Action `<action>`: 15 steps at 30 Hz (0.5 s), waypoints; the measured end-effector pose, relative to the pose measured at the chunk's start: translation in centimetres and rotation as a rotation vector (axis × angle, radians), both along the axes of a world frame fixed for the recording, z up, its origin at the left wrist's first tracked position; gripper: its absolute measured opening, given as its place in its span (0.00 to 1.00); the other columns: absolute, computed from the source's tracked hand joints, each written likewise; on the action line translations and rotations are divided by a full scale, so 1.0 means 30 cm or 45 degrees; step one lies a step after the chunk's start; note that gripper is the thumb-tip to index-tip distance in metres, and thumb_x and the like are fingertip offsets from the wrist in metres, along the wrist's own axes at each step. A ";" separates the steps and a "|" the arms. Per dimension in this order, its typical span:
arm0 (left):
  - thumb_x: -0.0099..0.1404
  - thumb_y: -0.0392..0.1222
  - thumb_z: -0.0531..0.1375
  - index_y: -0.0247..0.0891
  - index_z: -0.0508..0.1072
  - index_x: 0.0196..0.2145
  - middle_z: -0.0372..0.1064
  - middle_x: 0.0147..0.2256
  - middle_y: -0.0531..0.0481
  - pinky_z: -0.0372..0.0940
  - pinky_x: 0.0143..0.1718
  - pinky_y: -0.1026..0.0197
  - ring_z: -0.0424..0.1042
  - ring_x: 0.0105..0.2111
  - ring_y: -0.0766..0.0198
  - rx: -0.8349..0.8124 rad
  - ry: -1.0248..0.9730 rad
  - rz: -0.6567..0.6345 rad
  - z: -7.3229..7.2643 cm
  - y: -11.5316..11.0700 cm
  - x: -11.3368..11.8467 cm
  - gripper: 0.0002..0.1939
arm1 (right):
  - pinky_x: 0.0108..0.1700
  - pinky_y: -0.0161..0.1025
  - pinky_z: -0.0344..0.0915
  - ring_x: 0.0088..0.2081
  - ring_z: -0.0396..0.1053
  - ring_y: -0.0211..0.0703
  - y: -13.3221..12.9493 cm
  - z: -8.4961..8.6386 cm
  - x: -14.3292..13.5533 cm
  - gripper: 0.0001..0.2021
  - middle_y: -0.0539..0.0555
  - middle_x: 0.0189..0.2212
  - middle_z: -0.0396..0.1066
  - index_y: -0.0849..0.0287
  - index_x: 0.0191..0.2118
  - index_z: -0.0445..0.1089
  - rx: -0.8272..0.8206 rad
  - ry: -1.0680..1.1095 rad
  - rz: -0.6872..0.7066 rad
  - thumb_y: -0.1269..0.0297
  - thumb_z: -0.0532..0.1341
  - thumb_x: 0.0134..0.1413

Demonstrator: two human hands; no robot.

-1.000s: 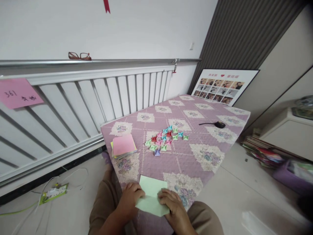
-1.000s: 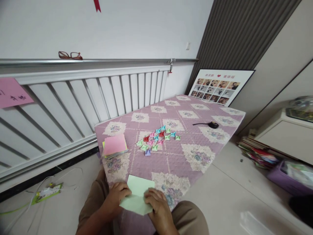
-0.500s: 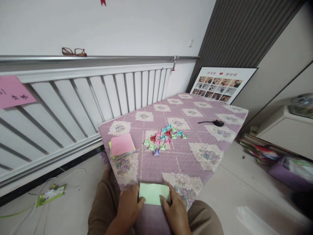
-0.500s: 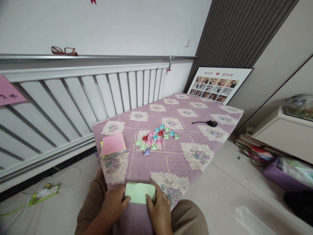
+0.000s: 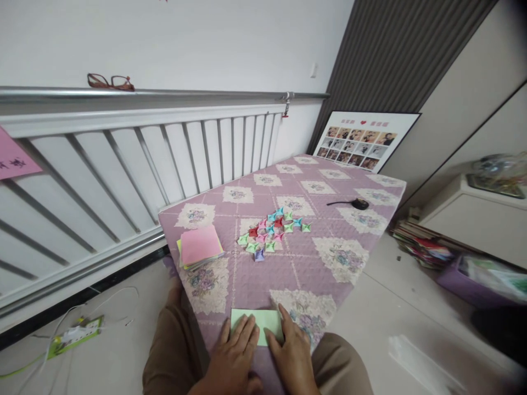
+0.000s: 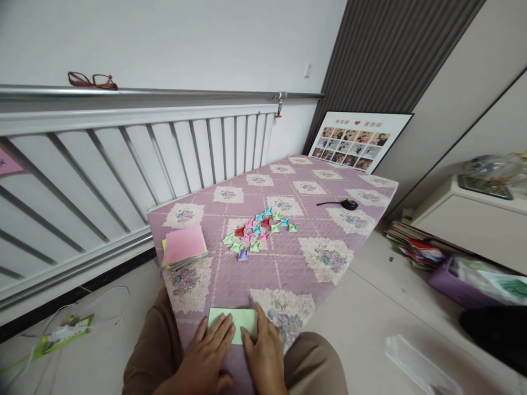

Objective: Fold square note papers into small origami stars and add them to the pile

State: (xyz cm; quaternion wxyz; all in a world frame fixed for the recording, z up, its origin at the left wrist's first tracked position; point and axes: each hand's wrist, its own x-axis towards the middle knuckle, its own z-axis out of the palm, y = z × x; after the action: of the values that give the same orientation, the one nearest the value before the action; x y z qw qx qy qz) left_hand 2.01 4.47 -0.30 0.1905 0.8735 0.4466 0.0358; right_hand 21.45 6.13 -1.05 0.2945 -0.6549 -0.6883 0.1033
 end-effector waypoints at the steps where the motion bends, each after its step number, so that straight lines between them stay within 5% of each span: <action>1: 0.58 0.55 0.61 0.44 0.35 0.67 0.31 0.67 0.43 0.37 0.63 0.37 0.38 0.65 0.44 -0.014 0.011 -0.008 -0.005 0.000 -0.005 0.50 | 0.48 0.49 0.64 0.48 0.70 0.51 -0.002 -0.003 -0.002 0.28 0.59 0.49 0.71 0.58 0.61 0.54 0.012 -0.020 -0.004 0.61 0.55 0.55; 9: 0.55 0.55 0.64 0.56 0.38 0.65 0.27 0.67 0.47 0.36 0.59 0.27 0.32 0.65 0.39 -0.075 0.028 -0.027 -0.032 0.003 -0.021 0.49 | 0.42 0.48 0.64 0.38 0.71 0.51 0.013 0.006 0.055 0.23 0.55 0.34 0.74 0.57 0.59 0.57 0.039 -0.179 -0.077 0.63 0.53 0.57; 13: 0.55 0.54 0.64 0.56 0.40 0.65 0.27 0.67 0.47 0.37 0.58 0.27 0.33 0.65 0.37 -0.091 0.011 -0.049 -0.032 0.007 -0.021 0.48 | 0.50 0.56 0.59 0.49 0.67 0.56 0.014 0.049 0.022 0.23 0.59 0.48 0.71 0.55 0.57 0.61 0.132 -0.262 -0.078 0.68 0.53 0.55; 15: 0.57 0.51 0.62 0.56 0.42 0.65 0.30 0.67 0.48 0.38 0.59 0.29 0.34 0.65 0.38 -0.087 0.008 -0.027 -0.038 0.009 -0.016 0.45 | 0.58 0.57 0.53 0.57 0.61 0.55 0.001 0.066 -0.050 0.28 0.58 0.56 0.66 0.54 0.61 0.56 0.121 -0.245 0.186 0.69 0.54 0.53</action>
State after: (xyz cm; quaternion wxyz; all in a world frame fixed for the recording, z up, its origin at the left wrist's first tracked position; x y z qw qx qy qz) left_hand 1.52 4.73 -1.44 0.2191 0.8712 0.4390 0.0156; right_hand 19.95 6.16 0.94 0.2495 -0.5951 -0.7635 0.0282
